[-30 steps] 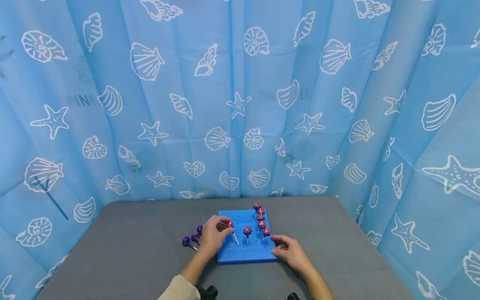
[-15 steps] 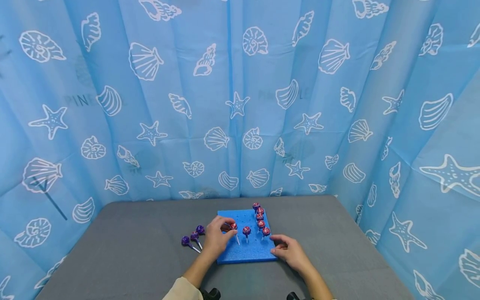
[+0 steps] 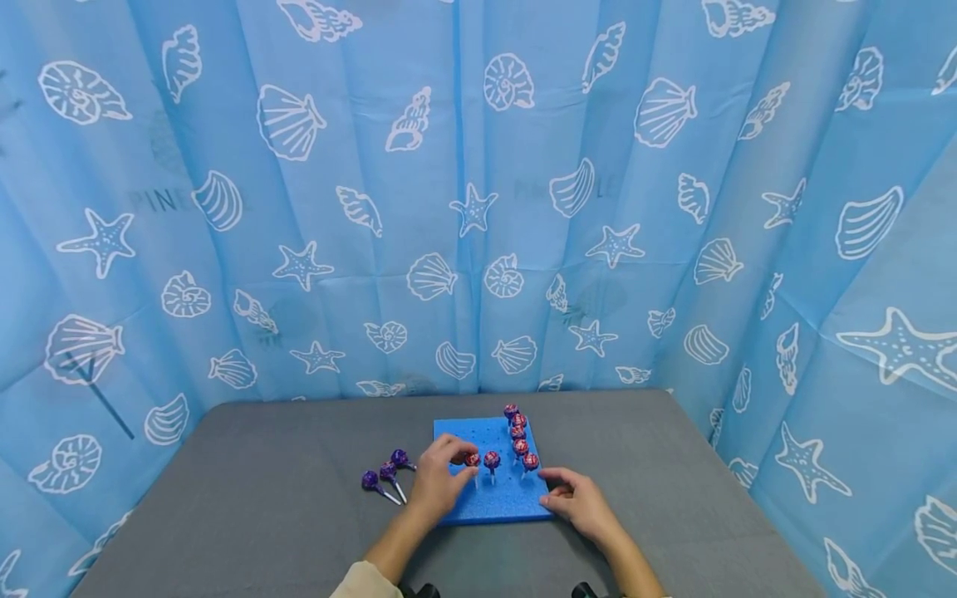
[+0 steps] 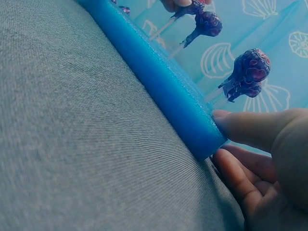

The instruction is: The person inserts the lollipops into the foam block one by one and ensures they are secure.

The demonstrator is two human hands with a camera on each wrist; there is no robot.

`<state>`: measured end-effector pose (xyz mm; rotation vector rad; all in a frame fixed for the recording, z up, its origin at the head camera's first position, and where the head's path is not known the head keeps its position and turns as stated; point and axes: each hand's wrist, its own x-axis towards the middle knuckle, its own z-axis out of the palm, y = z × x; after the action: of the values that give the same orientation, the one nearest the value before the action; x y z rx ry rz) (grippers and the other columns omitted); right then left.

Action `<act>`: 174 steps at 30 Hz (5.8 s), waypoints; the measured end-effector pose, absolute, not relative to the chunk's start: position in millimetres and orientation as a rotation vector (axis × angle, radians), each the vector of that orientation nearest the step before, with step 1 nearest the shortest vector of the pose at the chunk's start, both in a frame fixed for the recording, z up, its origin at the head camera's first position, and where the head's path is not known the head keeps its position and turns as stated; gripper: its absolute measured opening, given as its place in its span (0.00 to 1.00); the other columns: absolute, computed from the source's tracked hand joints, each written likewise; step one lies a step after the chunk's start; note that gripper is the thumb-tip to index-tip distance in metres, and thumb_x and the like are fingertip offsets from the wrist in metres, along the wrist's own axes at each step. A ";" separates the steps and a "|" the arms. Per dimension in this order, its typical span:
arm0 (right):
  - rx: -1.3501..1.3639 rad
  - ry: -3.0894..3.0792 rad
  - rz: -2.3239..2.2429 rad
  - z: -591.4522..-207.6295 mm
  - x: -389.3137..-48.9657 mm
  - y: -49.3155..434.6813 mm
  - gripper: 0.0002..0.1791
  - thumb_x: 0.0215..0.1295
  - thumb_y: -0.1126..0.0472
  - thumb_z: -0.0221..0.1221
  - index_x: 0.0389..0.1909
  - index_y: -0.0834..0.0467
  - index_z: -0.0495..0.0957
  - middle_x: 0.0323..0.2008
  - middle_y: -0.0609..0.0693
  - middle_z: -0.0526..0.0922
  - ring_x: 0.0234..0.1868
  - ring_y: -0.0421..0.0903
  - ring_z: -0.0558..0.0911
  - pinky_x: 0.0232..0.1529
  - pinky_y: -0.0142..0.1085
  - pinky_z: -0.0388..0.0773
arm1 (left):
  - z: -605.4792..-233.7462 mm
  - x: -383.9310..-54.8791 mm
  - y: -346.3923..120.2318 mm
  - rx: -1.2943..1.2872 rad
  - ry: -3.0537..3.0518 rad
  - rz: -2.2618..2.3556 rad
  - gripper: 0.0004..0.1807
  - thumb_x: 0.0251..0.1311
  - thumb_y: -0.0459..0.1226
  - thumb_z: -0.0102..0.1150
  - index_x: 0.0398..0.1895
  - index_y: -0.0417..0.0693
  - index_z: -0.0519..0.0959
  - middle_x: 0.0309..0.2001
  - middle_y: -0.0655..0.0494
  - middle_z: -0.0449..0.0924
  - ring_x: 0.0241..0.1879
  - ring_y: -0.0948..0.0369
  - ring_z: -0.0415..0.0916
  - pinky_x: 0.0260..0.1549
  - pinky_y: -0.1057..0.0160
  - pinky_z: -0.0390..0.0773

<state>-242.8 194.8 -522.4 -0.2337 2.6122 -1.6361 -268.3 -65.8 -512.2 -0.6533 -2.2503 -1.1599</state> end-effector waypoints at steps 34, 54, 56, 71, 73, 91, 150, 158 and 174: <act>-0.243 2.621 -1.634 -522.3 -243.2 194.4 0.21 0.60 0.66 0.66 0.54 0.65 0.77 0.35 0.52 0.78 0.32 0.46 0.76 0.30 0.33 0.74 | -520.7 -262.6 -69.6 -0.619 -2.323 -1.051 0.24 0.47 0.32 0.75 0.50 0.55 0.81 0.44 0.61 0.77 0.41 0.65 0.75 0.38 0.61 0.77; -0.245 2.617 -1.609 -523.0 -243.3 196.9 0.22 0.62 0.65 0.65 0.56 0.65 0.76 0.38 0.52 0.78 0.33 0.46 0.77 0.32 0.33 0.75 | -511.1 -274.6 -121.5 -0.591 -2.508 -0.941 0.21 0.48 0.40 0.76 0.48 0.56 0.82 0.57 0.53 0.75 0.57 0.50 0.69 0.54 0.41 0.67; -0.244 2.616 -1.612 -522.8 -243.4 197.1 0.22 0.62 0.65 0.65 0.56 0.65 0.76 0.38 0.53 0.78 0.33 0.46 0.77 0.32 0.33 0.75 | -511.6 -277.0 -127.4 -0.565 -2.533 -0.930 0.22 0.48 0.41 0.76 0.49 0.57 0.82 0.58 0.54 0.74 0.57 0.50 0.69 0.54 0.41 0.67; -0.228 2.618 -1.615 -523.0 -243.1 194.3 0.22 0.61 0.64 0.66 0.55 0.65 0.77 0.39 0.52 0.78 0.33 0.46 0.77 0.33 0.34 0.76 | -521.2 -294.5 -165.0 -0.477 -2.713 -0.936 0.33 0.46 0.49 0.76 0.58 0.53 0.77 0.59 0.51 0.75 0.60 0.45 0.66 0.56 0.37 0.61; -0.232 2.622 -1.613 -523.2 -243.4 194.2 0.21 0.61 0.64 0.66 0.55 0.65 0.77 0.39 0.52 0.78 0.33 0.46 0.77 0.33 0.34 0.76 | -521.2 -294.5 -168.6 -0.467 -2.735 -0.951 0.34 0.46 0.49 0.76 0.59 0.52 0.77 0.58 0.50 0.76 0.58 0.45 0.67 0.55 0.38 0.62; -0.239 2.616 -1.618 -524.9 -244.6 195.3 0.22 0.61 0.64 0.66 0.55 0.64 0.77 0.40 0.53 0.79 0.33 0.46 0.77 0.33 0.35 0.76 | -529.3 -298.1 -170.9 -0.137 -2.736 -0.981 0.28 0.50 0.45 0.73 0.55 0.48 0.78 0.50 0.49 0.81 0.50 0.46 0.72 0.48 0.43 0.68; -0.245 2.608 -1.602 -525.2 -243.4 196.7 0.23 0.62 0.62 0.66 0.57 0.64 0.76 0.38 0.51 0.79 0.34 0.46 0.77 0.34 0.35 0.76 | -511.6 -306.5 -139.2 -0.003 -2.466 -1.190 0.17 0.54 0.31 0.70 0.49 0.42 0.81 0.45 0.45 0.82 0.44 0.49 0.79 0.43 0.48 0.77; -0.253 2.625 -1.600 -523.7 -242.5 197.0 0.22 0.62 0.63 0.66 0.56 0.64 0.76 0.38 0.51 0.79 0.34 0.46 0.77 0.33 0.34 0.76 | -501.7 -315.0 -120.8 -0.076 -2.430 -1.203 0.16 0.55 0.30 0.69 0.47 0.44 0.81 0.47 0.44 0.81 0.43 0.50 0.80 0.41 0.51 0.80; -0.245 2.632 -1.594 -524.9 -243.7 195.8 0.22 0.61 0.63 0.66 0.56 0.64 0.77 0.40 0.52 0.79 0.34 0.46 0.77 0.34 0.35 0.76 | -486.1 -324.6 -94.9 -0.269 -2.348 -1.276 0.15 0.49 0.24 0.69 0.39 0.46 0.80 0.39 0.50 0.79 0.38 0.54 0.80 0.38 0.55 0.79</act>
<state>-243.7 195.8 -524.9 -0.2452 2.6319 -1.5936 -324.6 -94.9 -486.1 -0.2692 -2.3476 -1.2760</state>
